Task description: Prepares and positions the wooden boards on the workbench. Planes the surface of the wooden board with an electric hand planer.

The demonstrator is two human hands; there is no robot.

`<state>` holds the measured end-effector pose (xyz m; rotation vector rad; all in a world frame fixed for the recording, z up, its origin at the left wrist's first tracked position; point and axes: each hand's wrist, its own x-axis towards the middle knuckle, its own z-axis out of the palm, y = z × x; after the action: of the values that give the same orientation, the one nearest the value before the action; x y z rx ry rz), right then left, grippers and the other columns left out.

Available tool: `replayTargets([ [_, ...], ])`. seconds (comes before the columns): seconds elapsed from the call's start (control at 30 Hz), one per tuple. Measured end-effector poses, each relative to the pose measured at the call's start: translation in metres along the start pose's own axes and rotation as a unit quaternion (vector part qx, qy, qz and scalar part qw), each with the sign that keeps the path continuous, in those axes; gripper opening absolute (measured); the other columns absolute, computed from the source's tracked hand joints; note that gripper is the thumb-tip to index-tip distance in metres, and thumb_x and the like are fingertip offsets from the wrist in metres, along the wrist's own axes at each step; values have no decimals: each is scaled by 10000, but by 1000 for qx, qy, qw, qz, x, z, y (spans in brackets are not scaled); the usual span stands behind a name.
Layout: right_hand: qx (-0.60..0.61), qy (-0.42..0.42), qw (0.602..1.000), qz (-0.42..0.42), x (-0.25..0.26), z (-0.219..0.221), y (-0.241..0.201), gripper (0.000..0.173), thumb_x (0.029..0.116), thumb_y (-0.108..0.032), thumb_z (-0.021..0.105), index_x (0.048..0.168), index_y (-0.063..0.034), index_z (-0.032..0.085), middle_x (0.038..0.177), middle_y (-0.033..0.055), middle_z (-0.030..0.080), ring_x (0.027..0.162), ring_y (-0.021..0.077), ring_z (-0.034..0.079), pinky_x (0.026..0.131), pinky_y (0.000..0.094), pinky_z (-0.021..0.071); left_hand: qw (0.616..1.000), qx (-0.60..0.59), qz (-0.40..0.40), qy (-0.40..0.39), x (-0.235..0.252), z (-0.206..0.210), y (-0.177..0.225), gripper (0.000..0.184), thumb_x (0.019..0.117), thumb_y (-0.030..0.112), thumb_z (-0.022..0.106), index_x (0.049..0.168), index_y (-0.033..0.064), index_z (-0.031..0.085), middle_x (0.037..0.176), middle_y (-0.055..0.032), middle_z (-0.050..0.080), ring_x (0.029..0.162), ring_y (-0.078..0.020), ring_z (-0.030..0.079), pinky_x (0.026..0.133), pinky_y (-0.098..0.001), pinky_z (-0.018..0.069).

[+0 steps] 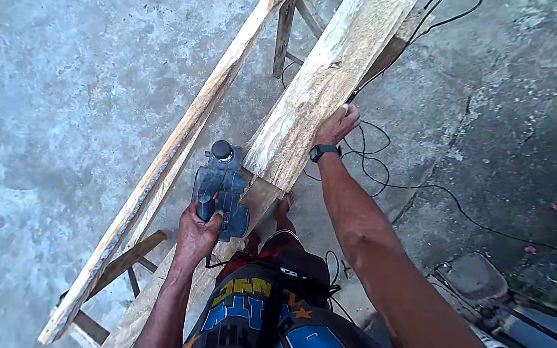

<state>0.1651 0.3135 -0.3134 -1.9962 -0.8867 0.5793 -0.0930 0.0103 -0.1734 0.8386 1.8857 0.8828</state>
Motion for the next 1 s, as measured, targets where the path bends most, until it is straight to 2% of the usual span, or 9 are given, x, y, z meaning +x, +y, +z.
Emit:
replayTargets([
  [0.1,7,-57,998,-5,6,4,8,527,1004,-281,589,1464,-40,500,1466,214,482,1335,276,511,1109,339,441,999,30,-12,-7,-6,10,-1,338,832,172,675,1150,61,649,798,6,682,563,-95,636,536,-288,576],
  [0.23,48,-107,993,7,32,-7,20,554,911,-256,747,1377,-14,569,1281,179,620,1118,243,637,969,383,538,998,60,-17,-28,-9,22,-8,370,830,186,679,1179,65,649,838,10,690,618,-72,647,581,-274,574],
  [0.37,49,-182,981,35,49,-24,19,525,858,-249,814,1298,-46,612,1109,121,699,949,235,718,788,462,629,996,79,-11,-45,-10,25,-10,354,834,187,683,1169,75,662,863,18,701,684,-49,661,631,-257,576],
  [0.43,42,-191,980,43,49,-27,14,505,856,-231,820,1278,-43,617,1081,123,701,919,242,721,767,472,629,995,81,-2,-51,-9,28,-10,356,838,189,691,1171,69,662,899,12,712,760,-42,680,698,-256,585],
  [0.57,19,-186,981,45,48,-27,10,477,848,-224,825,1251,-49,639,1066,121,705,913,235,725,766,468,634,996,78,3,-54,-4,35,-9,336,842,188,691,1155,68,663,896,6,713,772,-49,683,705,-255,585],
  [0.77,19,-210,975,71,54,-31,4,492,822,-194,843,1232,-53,611,1032,123,714,870,261,740,697,474,645,995,75,-5,-59,14,45,1,331,855,210,690,1154,73,657,840,5,699,695,-67,672,651,-279,585],
  [1.0,30,-220,973,69,58,-31,9,527,808,-200,854,1240,-53,591,1065,131,692,892,270,737,697,492,651,992,102,-1,-72,26,53,15,293,856,214,685,1123,97,662,793,24,685,665,-57,659,623,-278,573],
])
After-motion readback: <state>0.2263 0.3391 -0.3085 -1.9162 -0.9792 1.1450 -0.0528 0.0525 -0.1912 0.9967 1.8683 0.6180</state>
